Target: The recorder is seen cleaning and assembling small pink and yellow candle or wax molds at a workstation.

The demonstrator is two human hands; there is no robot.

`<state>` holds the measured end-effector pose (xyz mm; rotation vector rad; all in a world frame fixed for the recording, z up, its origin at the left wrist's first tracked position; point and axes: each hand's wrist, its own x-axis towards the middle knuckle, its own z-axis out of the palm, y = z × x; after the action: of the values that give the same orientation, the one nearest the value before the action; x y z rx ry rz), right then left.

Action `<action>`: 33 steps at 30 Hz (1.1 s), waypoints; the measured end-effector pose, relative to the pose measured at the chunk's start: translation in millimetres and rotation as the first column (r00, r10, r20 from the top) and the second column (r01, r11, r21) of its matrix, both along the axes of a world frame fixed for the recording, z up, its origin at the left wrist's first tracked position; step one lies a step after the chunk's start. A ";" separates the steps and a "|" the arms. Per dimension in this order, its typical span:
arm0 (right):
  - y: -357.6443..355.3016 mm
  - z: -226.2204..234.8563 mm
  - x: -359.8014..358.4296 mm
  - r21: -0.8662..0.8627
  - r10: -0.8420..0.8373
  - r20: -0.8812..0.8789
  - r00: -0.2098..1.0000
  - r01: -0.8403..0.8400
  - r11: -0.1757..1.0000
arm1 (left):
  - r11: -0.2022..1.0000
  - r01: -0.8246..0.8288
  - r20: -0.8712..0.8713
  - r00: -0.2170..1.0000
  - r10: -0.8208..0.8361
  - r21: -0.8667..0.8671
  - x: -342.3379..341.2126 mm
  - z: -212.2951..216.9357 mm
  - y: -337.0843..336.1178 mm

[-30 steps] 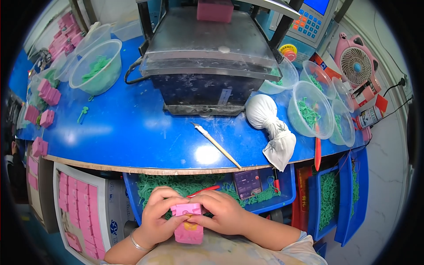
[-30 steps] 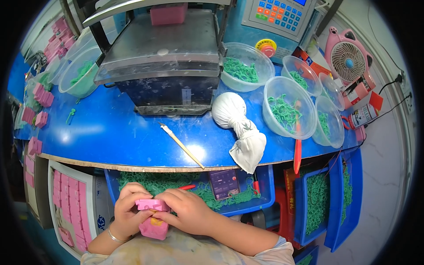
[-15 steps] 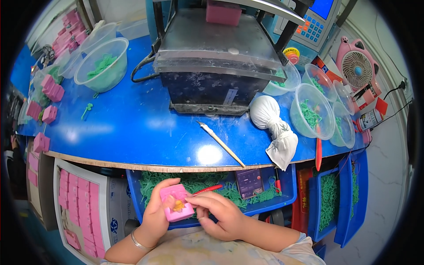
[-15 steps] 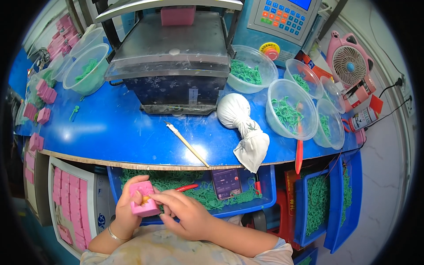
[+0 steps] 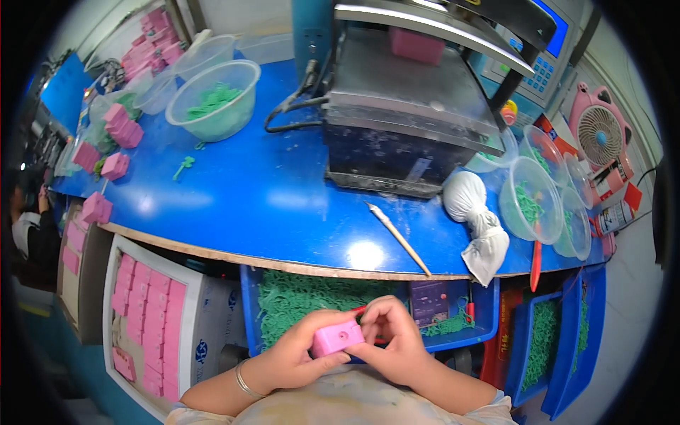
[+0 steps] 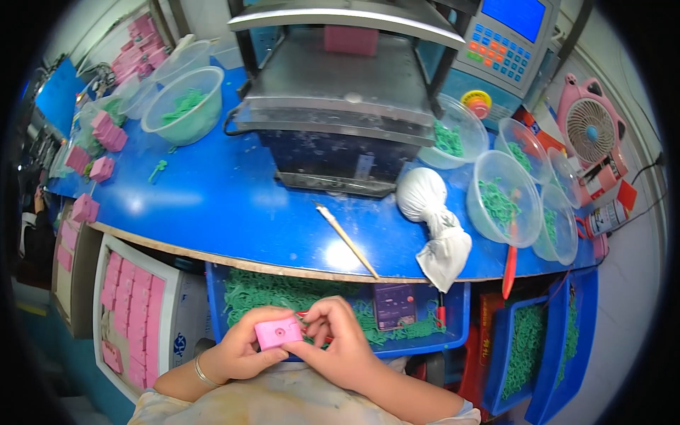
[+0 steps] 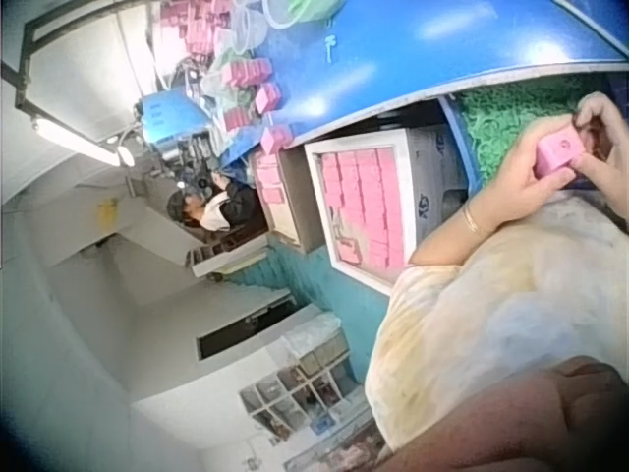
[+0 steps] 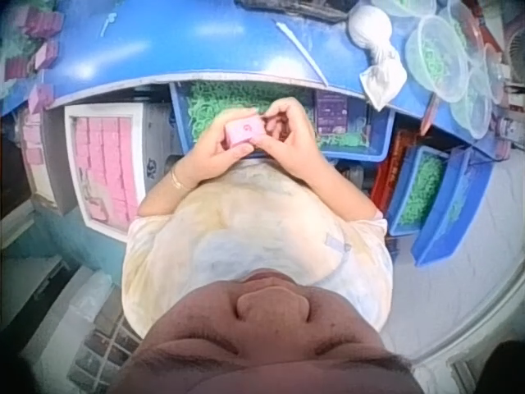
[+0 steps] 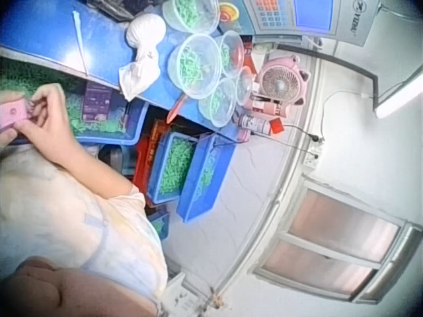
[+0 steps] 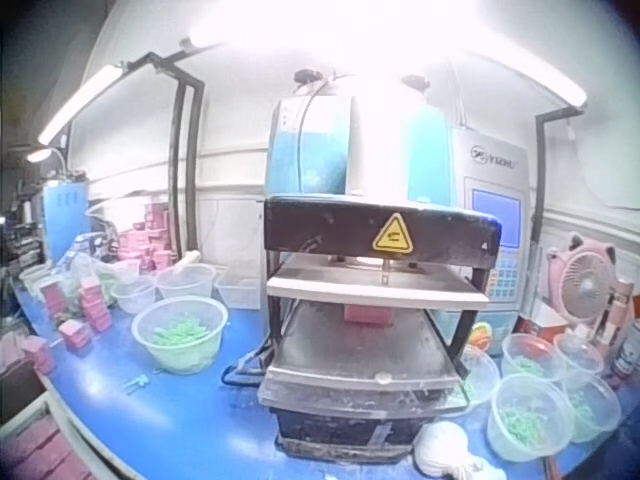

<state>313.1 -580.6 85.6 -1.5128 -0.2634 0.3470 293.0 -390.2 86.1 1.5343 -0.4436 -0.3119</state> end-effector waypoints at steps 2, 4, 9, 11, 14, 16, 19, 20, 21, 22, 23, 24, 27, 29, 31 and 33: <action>-0.3 5.6 11.0 -0.066 0.090 0.115 0.989 -0.083 0.994 | 0.999 0.020 0.032 0.999 -0.019 -0.028 4.5 7.0 3.6; -0.9 8.6 14.0 0.212 0.283 0.074 0.956 -0.293 0.933 | 0.971 0.121 -0.116 0.982 -0.147 -0.207 3.8 11.0 3.0; -2.8 21.8 23.7 0.133 0.195 0.118 0.974 -0.211 0.969 | 0.997 -0.013 0.165 0.986 0.001 0.070 25.3 40.4 1.6; -1.0 54.7 37.0 0.309 0.157 -0.054 0.986 -0.133 0.942 | 0.835 -0.424 0.628 0.768 0.126 0.351 35.7 66.7 14.0; -10.7 87.1 76.1 0.471 0.017 -0.042 0.999 0.005 0.882 | 0.413 -0.751 0.747 0.630 0.214 0.515 51.7 87.9 25.9; -21.8 104.6 101.6 0.544 -0.003 -0.134 0.991 0.076 0.835 | 0.292 -0.723 0.698 0.686 0.202 0.626 61.1 89.1 39.4; -34.7 126.6 129.1 0.557 0.036 -0.233 0.972 0.103 0.824 | 0.463 -0.525 0.542 0.833 0.109 0.714 71.3 78.9 61.9; -39.9 125.1 136.2 0.532 0.060 -0.236 0.970 0.077 0.843 | 0.457 -0.532 0.548 0.829 0.112 0.712 74.2 78.8 63.1; -38.9 126.5 137.1 0.534 0.069 -0.231 0.970 0.067 0.843 | 0.460 -0.513 0.514 0.847 0.135 0.724 77.6 80.0 63.6; -38.6 127.3 135.5 0.477 0.035 -0.227 0.973 0.080 0.875 | 0.465 -0.493 0.479 0.864 0.158 0.736 78.8 81.4 64.1; -38.8 127.6 132.0 0.418 0.001 -0.221 0.975 0.094 0.904 | 0.461 -0.498 0.482 0.861 0.164 0.734 76.5 81.5 64.4; -36.2 123.8 123.4 0.439 0.022 -0.204 0.979 0.071 0.896 | 0.406 -0.576 0.560 0.811 0.171 0.709 72.8 79.3 66.8; -48.6 109.5 76.0 0.452 0.144 -0.055 0.988 -0.104 0.886 | 0.519 -0.673 0.628 0.720 0.295 0.527 71.8 70.2 69.5; -47.8 108.7 54.2 0.622 0.328 -0.169 0.929 -0.158 0.767 | 0.751 -0.656 0.342 0.724 0.599 0.074 67.0 48.7 76.7; -50.7 109.5 45.6 0.703 0.409 -0.254 0.877 -0.123 0.700 | 0.737 -0.676 0.442 0.660 0.608 -0.005 58.8 64.9 72.2; -57.7 108.8 43.1 0.519 0.516 -0.321 0.794 -0.308 0.797 | 0.721 -0.688 0.700 0.555 0.449 0.083 52.3 89.9 62.6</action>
<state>356.2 -638.3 194.4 -0.8677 -0.2889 0.9262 345.3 -327.6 176.0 2.0404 -0.3785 0.7474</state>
